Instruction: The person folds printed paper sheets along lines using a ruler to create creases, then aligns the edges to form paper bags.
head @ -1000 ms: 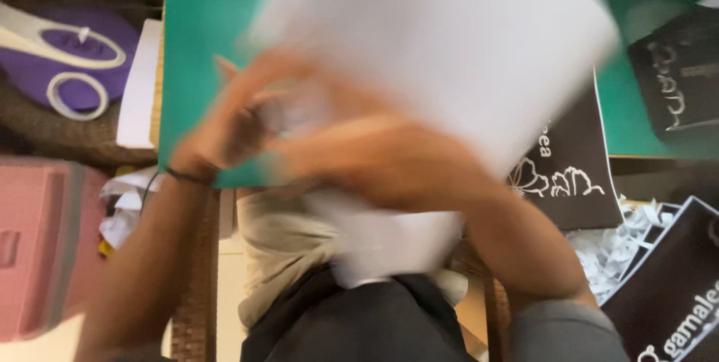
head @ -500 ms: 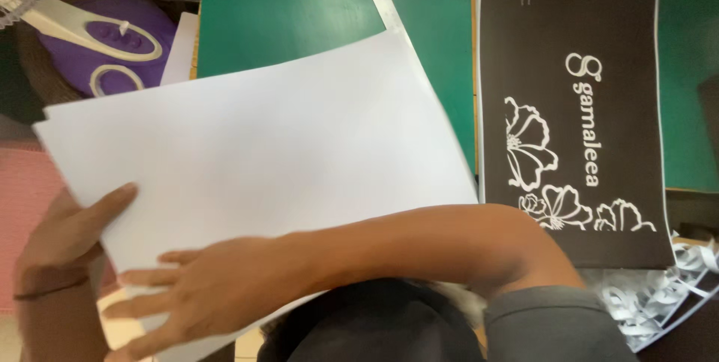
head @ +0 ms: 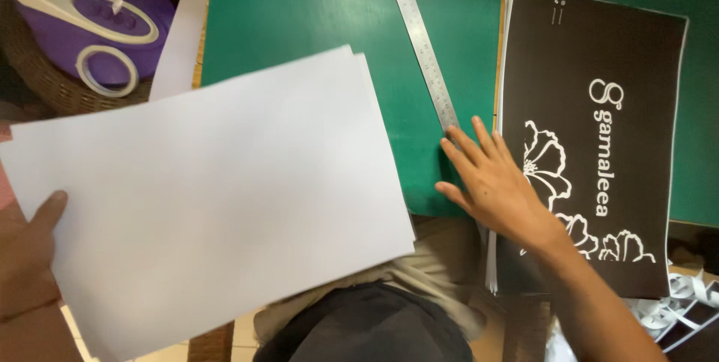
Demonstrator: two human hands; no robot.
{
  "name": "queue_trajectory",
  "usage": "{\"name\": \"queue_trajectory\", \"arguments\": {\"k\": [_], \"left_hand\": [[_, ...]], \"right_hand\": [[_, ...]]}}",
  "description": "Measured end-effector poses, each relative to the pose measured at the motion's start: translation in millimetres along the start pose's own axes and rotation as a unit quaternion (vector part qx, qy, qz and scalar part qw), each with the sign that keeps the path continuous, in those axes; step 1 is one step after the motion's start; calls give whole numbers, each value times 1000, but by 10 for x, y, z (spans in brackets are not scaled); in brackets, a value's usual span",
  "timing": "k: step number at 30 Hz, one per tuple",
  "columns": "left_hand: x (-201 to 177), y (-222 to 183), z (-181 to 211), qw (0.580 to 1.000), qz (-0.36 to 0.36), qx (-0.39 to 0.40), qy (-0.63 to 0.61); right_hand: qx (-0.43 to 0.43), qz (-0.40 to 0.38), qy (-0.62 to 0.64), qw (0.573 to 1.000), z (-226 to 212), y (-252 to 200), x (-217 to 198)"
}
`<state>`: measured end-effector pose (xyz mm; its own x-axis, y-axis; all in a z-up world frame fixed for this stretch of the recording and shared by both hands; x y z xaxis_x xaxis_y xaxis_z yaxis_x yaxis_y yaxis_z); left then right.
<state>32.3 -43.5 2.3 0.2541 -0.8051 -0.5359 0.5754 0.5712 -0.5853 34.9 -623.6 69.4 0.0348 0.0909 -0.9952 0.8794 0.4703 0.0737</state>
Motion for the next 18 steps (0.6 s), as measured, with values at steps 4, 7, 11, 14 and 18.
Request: {"name": "queue_trajectory", "arguments": {"k": [4,7,11,14,18], "left_hand": [[133,-122,194,959,44,271,-65],[164,-154,235,938,42,335,-83],[310,-28,218,942,61,324,-58],[352,-37,126,958,92,262,-73],[247,42,118,951,63,297,-63]], "right_hand": [[49,49,91,993,-224,-199,98],[177,-89,87,976,-437,-278,293],[186,55,207,959,-665,-322,338],[214,106,300,923,-693,-408,354],[315,165,489,796,-648,-872,503]]}}
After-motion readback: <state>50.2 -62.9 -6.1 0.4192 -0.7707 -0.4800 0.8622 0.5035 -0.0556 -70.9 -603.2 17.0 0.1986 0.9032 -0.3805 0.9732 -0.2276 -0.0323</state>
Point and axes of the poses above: each hand's wrist, its own y-axis towards the middle knuckle, its own x-axis out of the palm, z = x × y, the point moved 3 cm from there along y, towards the middle knuckle, and after that the axes turned 1 degree about z, right-handed, at the moved point
